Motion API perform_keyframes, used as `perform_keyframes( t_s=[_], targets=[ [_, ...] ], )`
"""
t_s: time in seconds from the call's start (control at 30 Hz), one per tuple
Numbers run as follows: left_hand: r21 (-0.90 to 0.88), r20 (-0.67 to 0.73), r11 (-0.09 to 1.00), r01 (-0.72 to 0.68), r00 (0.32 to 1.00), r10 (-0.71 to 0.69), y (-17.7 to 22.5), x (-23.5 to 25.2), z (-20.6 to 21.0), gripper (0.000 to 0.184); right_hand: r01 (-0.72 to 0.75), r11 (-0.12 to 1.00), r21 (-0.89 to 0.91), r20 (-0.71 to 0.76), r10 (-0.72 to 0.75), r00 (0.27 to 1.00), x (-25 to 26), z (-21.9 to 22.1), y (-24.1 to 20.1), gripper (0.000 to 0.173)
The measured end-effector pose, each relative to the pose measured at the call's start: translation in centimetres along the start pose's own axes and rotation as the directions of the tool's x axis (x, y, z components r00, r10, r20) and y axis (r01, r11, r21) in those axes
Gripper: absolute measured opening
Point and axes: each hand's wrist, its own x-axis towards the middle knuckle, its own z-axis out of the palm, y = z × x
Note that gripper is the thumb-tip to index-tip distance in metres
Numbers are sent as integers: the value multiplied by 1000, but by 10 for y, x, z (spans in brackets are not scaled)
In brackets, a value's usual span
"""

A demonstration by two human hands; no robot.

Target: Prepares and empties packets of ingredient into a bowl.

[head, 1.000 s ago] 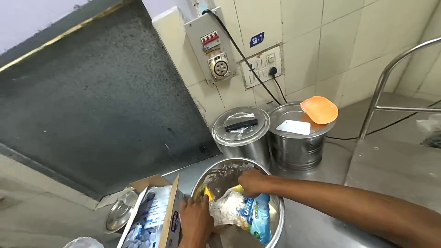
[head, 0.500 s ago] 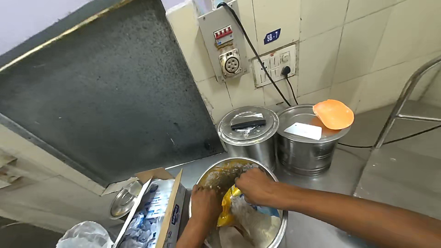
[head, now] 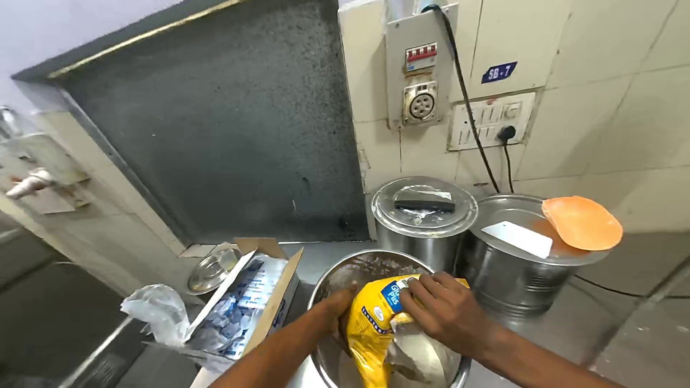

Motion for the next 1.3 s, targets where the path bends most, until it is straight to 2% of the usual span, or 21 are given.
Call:
perform_keyframes(
  t_s=[0.07, 0.13, 0.23, 0.3, 0.37, 0.43, 0.53, 0.6, 0.67, 0.77, 0.83, 0.9, 0.93, 0.97, 1.03, 1.13, 1.2, 1.23, 1.27, 1.3],
  targets=[
    [-167, -28, 986, 31, 999, -36, 4, -3, 10, 46, 19, 1000, 17, -46, -18, 999, -3, 1, 2, 22],
    [-248, -90, 969, -15, 996, -8, 7, 2, 12, 41, 67, 996, 55, -75, -63, 995, -9, 3, 5, 21],
    [-175, -282, 977, -121, 957, 68, 18, -3, 10, 40, 225, 959, 173, -47, -220, 974, -16, 6, 20, 18],
    [-3, -352, 988, -156, 925, 145, 24, -9, 11, 48, 352, 902, 251, 29, -371, 928, -15, 6, 27, 16],
    [203, -373, 966, -162, 899, 229, 26, -5, 11, 51, 462, 825, 325, 117, -520, 846, -9, 6, 28, 15],
    [373, -388, 919, -129, 878, 281, 32, -6, 16, 49, 505, 747, 432, 226, -632, 742, 0, 7, 23, 15],
    [538, -423, 840, -61, 843, 332, 40, -10, 22, 53, 384, 674, 631, 412, -711, 571, 11, 17, 15, 21],
    [618, -427, 785, -42, 820, 381, 43, -14, 25, 57, 318, 646, 694, 463, -739, 489, 14, 24, 8, 24],
    [652, -421, 756, -58, 802, 424, 45, -21, 23, 56, 374, 620, 690, 420, -764, 490, 13, 23, 6, 22],
    [621, -435, 769, -152, 749, 500, 39, -31, 9, 50, 452, 669, 590, 344, -715, 608, 10, 12, 14, 15],
    [589, -450, 773, -235, 699, 555, 29, -32, 5, 49, 322, 769, 552, 503, -615, 607, 14, 5, 18, 24],
    [558, -477, 769, -313, 637, 606, 20, -34, 5, 47, 78, 878, 472, 715, -433, 549, 18, 0, 19, 42],
    [527, -499, 773, -353, 608, 618, 18, -36, 5, 47, -50, 914, 403, 784, -317, 534, 16, 1, 22, 40],
    [481, -523, 785, -390, 591, 614, 18, -41, 5, 46, -189, 920, 342, 835, -206, 511, 12, 6, 25, 37],
    [369, -561, 805, -464, 579, 592, 19, -50, 8, 47, -418, 874, 248, 897, -44, 439, 3, 15, 30, 44],
    [236, -597, 794, -560, 561, 573, 18, -50, 12, 41, -627, 754, 197, 929, 61, 365, 7, 25, 27, 47],
    [152, -620, 794, -589, 569, 540, 17, -49, 12, 40, -808, 572, 138, 964, 109, 241, 17, 28, 28, 44],
    [121, -625, 794, -596, 576, 527, 16, -49, 12, 42, -909, 402, 109, 973, 144, 180, 18, 29, 27, 38],
    [99, -616, 794, -600, 589, 523, 15, -49, 12, 43, -981, 166, 97, 977, 173, 126, 18, 29, 26, 24],
    [90, -600, 790, -606, 600, 529, 15, -51, 13, 45, -990, -100, 95, 980, 183, 75, 16, 29, 24, 11]
  ],
)
